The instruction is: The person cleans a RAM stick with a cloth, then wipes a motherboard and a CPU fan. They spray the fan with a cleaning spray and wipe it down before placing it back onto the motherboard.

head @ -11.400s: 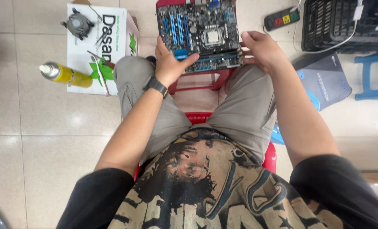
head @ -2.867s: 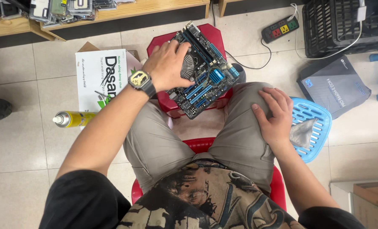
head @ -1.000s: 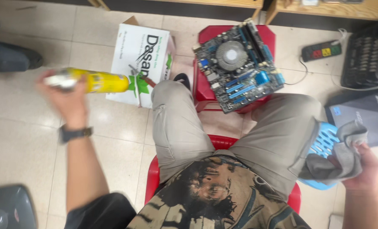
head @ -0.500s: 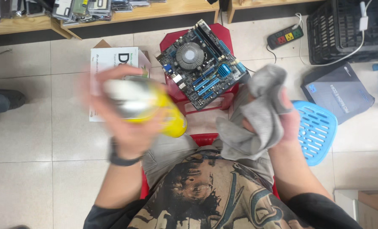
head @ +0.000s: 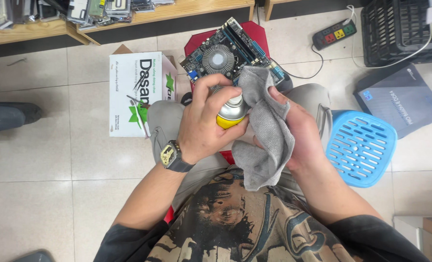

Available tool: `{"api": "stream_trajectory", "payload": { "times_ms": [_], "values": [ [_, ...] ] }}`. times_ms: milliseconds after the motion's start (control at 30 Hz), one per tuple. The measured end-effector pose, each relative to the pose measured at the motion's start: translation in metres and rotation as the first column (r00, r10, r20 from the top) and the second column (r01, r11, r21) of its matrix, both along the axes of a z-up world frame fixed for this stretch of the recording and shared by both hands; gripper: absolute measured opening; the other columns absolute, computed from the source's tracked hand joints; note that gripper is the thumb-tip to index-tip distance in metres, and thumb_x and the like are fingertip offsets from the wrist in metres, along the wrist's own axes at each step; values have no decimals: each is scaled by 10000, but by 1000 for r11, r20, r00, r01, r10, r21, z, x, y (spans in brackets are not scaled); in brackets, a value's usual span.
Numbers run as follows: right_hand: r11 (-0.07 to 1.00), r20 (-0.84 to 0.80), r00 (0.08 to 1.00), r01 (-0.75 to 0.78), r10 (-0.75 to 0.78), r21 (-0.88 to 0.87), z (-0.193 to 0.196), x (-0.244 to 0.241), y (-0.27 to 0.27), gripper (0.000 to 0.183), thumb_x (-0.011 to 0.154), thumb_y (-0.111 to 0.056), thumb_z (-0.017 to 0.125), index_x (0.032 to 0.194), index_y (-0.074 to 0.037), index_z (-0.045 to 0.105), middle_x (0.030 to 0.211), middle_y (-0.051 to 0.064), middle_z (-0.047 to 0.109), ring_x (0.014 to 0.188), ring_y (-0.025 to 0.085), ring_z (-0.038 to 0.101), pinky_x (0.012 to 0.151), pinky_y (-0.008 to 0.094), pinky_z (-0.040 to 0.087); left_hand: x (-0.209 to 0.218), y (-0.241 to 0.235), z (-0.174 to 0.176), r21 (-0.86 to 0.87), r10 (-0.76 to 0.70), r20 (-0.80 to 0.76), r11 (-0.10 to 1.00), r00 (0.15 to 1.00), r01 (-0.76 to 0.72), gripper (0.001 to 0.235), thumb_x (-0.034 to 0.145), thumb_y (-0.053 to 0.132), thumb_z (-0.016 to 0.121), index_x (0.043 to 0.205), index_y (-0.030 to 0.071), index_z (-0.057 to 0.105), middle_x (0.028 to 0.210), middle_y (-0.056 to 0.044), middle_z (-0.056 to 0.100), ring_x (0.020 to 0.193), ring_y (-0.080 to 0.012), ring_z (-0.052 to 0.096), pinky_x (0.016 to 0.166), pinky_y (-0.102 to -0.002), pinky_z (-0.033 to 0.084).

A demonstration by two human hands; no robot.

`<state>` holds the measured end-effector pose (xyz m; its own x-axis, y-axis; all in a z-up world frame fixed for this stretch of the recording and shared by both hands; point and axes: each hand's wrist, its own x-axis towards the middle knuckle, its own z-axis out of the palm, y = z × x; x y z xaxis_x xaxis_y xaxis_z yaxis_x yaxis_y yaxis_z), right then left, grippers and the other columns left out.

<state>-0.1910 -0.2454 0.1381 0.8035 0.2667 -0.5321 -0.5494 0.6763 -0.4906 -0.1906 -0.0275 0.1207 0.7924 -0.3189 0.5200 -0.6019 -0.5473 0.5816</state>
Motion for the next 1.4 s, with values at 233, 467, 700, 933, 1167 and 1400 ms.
{"api": "stream_trajectory", "payload": {
  "times_ms": [233, 467, 700, 933, 1167, 1400],
  "values": [
    [997, 170, 983, -71, 72, -10, 0, 1, 2, 290, 1103, -236, 711, 1293, -17, 726, 865, 58, 701, 671, 129, 617, 580, 284, 461, -1, 1, -4, 30, 24, -13, 999, 1000, -24, 748, 976, 177, 953, 1538, 210, 461, 1476, -153, 540, 1299, -360, 704, 804, -494, 658],
    [995, 140, 986, -86, 92, -50, -6, -1, -2, 311, 1074, -208, 747, 1314, -11, 766, 1029, 110, 820, 810, 172, 753, 718, 293, 572, 2, 1, -4, 52, 77, -29, 996, 997, -76, 731, 951, 221, 975, 1501, 189, 494, 1479, -146, 548, 1285, -367, 716, 795, -517, 652],
    [994, 117, 989, -84, 92, -68, -8, 2, 0, 273, 1067, -206, 754, 1275, -32, 788, 872, 67, 779, 669, 135, 688, 590, 286, 510, -3, 8, -5, 106, 95, -31, 990, 995, -91, 707, 950, 255, 983, 1478, 195, 517, 1461, -131, 558, 1274, -334, 720, 719, -476, 654],
    [983, 8, 992, 127, -127, -130, -66, 31, -68, 251, 1039, -273, 740, 1239, -124, 710, 879, 41, 679, 698, 205, 694, 552, 410, 601, 17, 120, -17, -245, 276, 1, 932, 961, -267, 731, 921, 53, 905, 1504, 103, 466, 1446, -193, 571, 1314, -372, 657, 1126, -464, 601],
    [985, -27, 985, 171, -171, 14, -96, 34, -91, 276, 1092, -224, 596, 829, -142, 592, 738, 22, 540, 613, 190, 518, 461, 353, 394, 21, 288, -92, -391, 669, -41, 673, 742, -628, 698, 1068, -171, 750, 1545, 168, 368, 1420, -261, 592, 1077, -364, 758, 958, -479, 681],
    [596, -7, 996, 60, -90, 801, -143, 35, -118, 577, 1294, -424, 557, 1654, 26, 561, 1582, 463, 583, 1395, 711, 562, 937, 1044, 323, -4, 401, -275, -206, 813, -198, 511, 547, -834, 904, 1076, 20, 1004, 1662, -14, 317, 1735, -287, 427, 1648, -399, 464, 1391, -452, 344]
  ]
}}
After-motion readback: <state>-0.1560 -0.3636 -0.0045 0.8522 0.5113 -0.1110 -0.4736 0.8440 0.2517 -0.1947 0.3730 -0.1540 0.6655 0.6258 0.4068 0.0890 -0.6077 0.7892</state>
